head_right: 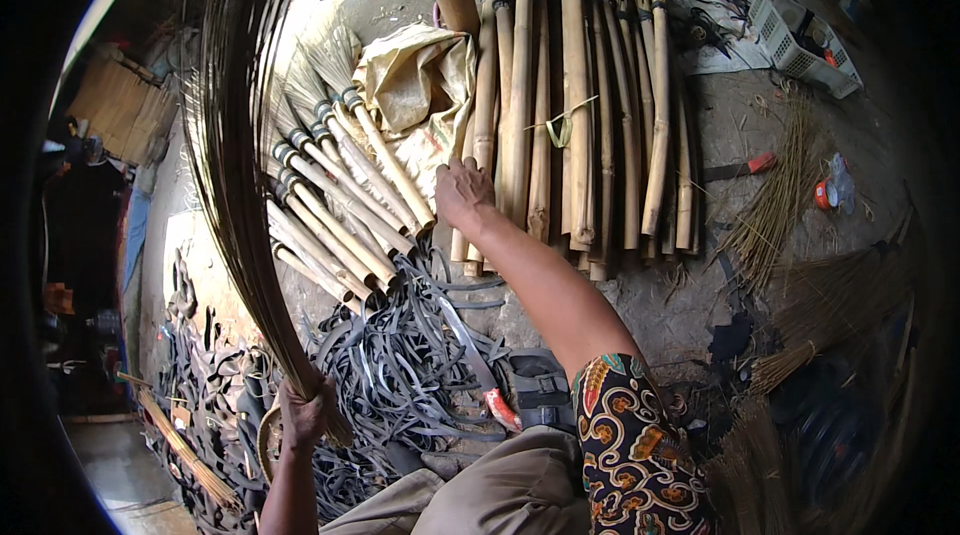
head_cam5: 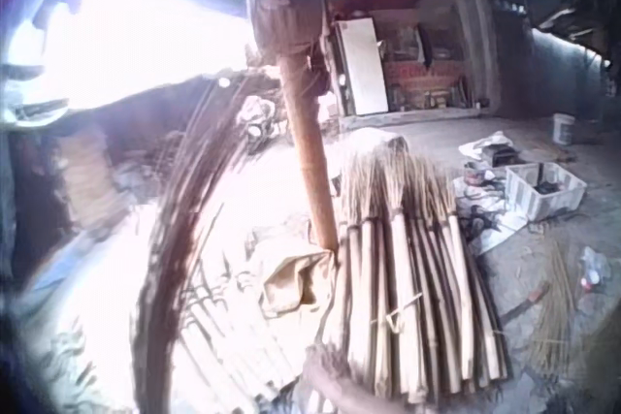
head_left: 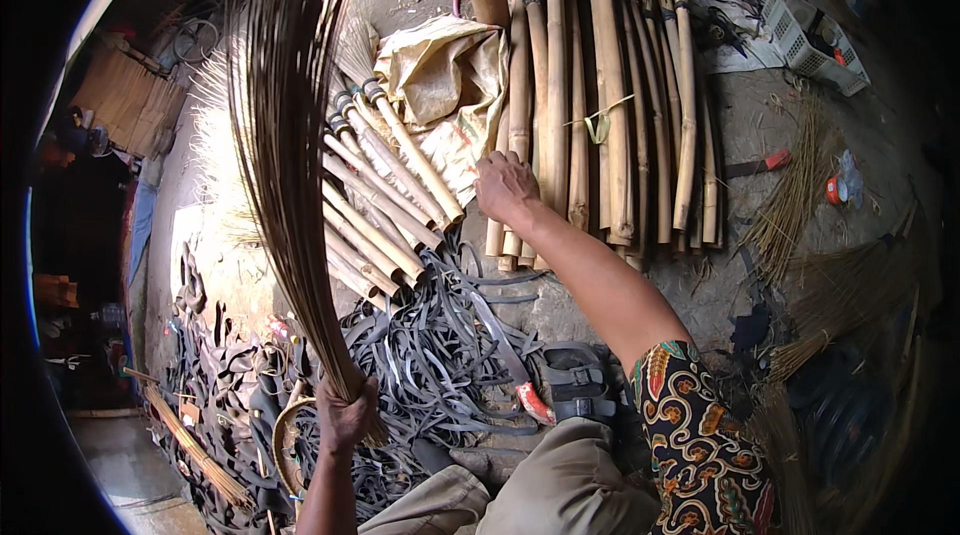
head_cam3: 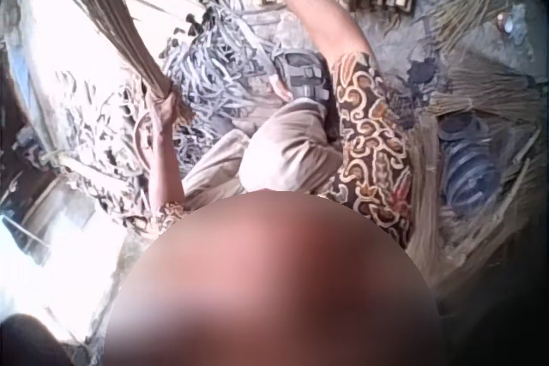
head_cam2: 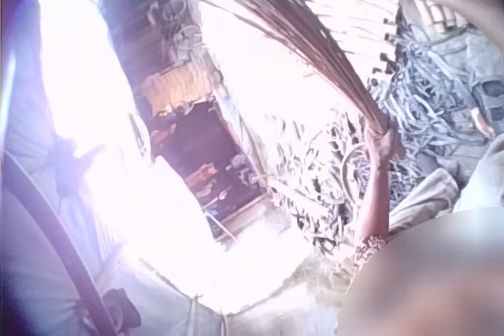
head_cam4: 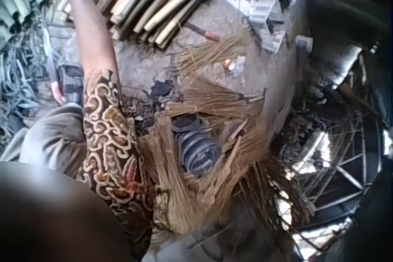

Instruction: The person gathers bundles of dried straw, aligns them, and wraps the base with black rubber strips to form a broom head. They then insert a bamboo handle into the wrapped base and continue wrapping to secure it. Finished brooms are placed aside.

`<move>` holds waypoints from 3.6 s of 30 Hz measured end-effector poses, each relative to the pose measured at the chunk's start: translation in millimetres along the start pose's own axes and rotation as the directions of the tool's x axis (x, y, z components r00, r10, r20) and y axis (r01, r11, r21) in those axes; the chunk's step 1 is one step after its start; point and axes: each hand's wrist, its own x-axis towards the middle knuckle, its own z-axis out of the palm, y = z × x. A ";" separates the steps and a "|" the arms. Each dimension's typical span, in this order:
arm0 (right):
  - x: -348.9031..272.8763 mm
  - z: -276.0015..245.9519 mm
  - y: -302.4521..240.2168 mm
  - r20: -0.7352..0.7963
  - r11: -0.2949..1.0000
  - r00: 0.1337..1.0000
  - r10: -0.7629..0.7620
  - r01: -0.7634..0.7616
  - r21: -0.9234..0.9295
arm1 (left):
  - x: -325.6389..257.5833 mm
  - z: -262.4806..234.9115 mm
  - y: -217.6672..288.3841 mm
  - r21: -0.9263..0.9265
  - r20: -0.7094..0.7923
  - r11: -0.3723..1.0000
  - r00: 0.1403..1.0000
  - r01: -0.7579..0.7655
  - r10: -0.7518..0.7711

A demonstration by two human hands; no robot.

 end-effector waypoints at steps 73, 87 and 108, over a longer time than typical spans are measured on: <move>-281.3 -194.5 -70.4 -0.513 0.184 0.854 -0.089 0.521 0.834 | -39.6 247.0 101.5 -0.253 0.194 0.755 0.733 -0.605 0.652; -287.3 -150.8 -17.7 -0.352 0.583 0.931 -0.096 0.339 0.739 | -11.1 311.4 80.0 -0.383 0.121 0.693 0.711 -0.610 0.693; -260.2 -130.0 274.9 0.006 0.149 0.502 0.865 -0.268 0.952 | 61.2 199.3 94.3 -0.820 0.042 0.572 0.998 0.015 0.035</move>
